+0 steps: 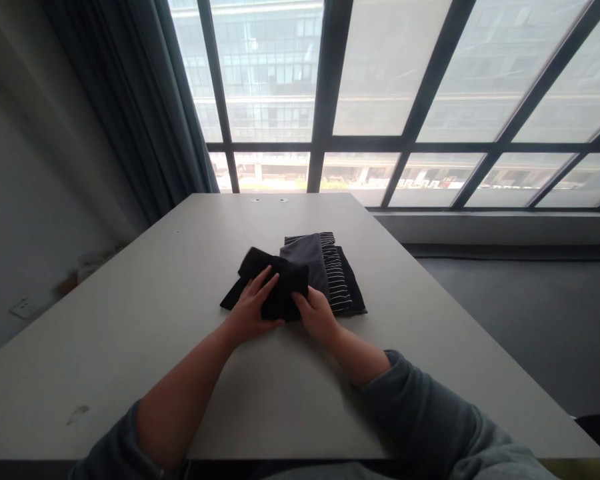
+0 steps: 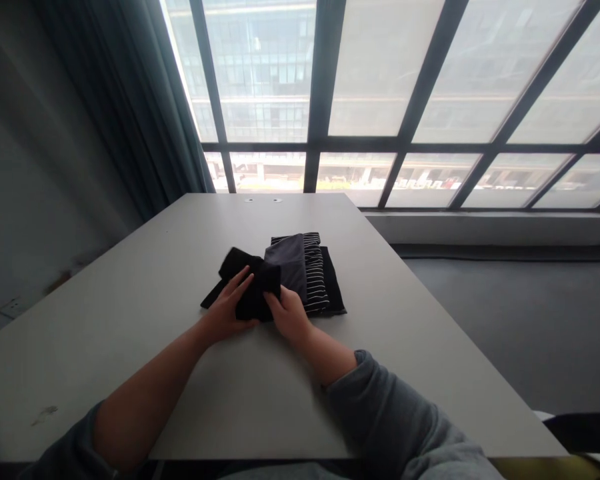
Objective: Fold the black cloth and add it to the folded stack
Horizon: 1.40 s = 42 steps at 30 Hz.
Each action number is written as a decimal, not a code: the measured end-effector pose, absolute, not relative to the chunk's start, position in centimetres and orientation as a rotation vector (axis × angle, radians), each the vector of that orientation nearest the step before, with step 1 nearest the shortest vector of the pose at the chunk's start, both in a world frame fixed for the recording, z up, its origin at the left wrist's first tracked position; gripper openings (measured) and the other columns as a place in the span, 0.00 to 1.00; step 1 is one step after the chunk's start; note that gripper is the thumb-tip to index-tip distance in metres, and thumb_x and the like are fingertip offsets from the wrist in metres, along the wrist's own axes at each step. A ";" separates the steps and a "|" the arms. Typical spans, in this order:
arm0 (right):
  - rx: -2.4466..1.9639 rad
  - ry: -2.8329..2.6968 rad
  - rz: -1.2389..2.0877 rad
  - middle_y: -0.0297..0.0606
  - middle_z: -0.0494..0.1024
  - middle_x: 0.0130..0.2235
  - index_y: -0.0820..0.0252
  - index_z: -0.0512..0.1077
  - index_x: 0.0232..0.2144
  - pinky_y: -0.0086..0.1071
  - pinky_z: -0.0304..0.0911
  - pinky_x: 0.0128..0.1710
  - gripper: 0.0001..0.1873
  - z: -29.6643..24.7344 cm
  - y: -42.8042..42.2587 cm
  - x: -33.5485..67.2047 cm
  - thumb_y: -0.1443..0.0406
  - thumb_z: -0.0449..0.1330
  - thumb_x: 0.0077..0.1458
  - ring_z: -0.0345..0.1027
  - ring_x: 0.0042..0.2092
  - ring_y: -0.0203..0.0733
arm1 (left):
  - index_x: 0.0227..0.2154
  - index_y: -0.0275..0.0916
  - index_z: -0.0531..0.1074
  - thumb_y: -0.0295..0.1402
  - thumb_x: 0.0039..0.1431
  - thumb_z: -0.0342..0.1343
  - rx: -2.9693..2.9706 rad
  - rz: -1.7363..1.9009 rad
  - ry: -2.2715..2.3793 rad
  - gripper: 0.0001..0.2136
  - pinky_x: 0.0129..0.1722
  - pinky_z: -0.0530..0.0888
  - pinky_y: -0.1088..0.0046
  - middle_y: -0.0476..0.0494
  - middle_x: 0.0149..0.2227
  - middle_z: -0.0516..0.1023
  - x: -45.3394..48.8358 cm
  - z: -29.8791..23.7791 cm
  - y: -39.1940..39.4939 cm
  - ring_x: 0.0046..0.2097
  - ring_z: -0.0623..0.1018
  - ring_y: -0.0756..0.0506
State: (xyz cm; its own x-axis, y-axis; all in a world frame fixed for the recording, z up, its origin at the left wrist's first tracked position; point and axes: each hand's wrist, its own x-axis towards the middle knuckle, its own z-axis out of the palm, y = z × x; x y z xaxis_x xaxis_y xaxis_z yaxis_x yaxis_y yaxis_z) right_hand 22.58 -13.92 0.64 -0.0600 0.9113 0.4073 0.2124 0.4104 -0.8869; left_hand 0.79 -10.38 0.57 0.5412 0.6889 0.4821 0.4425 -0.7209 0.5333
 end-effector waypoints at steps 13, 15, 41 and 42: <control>-1.040 -1.182 0.913 0.33 0.68 0.28 0.59 0.68 0.28 0.30 0.59 0.32 0.29 1.9 -13.6 23.7 0.41 0.59 0.63 0.59 0.31 0.36 | 0.40 0.43 0.72 0.39 0.62 0.58 1.807 1.510 1.802 0.08 0.38 0.71 0.68 0.49 0.34 0.78 -3.8 4.4 -9.2 0.36 0.78 0.43; -1.069 -1.297 0.862 0.32 0.65 0.27 0.58 0.67 0.27 0.30 0.58 0.31 0.27 2.4 -13.7 24.0 0.44 0.60 0.64 0.57 0.30 0.36 | 0.44 0.43 0.70 0.43 0.62 0.60 1.613 1.646 1.927 0.13 0.40 0.73 0.66 0.47 0.38 0.78 -5.1 4.4 -8.2 0.39 0.78 0.42; -1.296 -1.944 -0.176 0.52 0.79 0.51 0.62 0.77 0.47 0.48 0.61 0.60 0.24 5.1 -16.8 22.9 0.48 0.67 0.62 0.70 0.56 0.57 | 0.38 0.44 0.68 0.33 0.59 0.56 2.260 1.210 1.478 0.05 0.40 0.73 0.65 0.45 0.37 0.77 -1.0 3.7 -11.2 0.38 0.77 0.42; -1.244 -1.916 -0.128 0.52 0.78 0.55 0.62 0.73 0.56 0.49 0.62 0.61 0.28 5.0 -17.1 22.6 0.50 0.67 0.61 0.69 0.58 0.57 | 0.37 0.44 0.68 0.31 0.58 0.55 2.351 1.263 1.319 0.05 0.42 0.73 0.65 0.44 0.39 0.77 -0.6 3.8 -11.7 0.40 0.77 0.42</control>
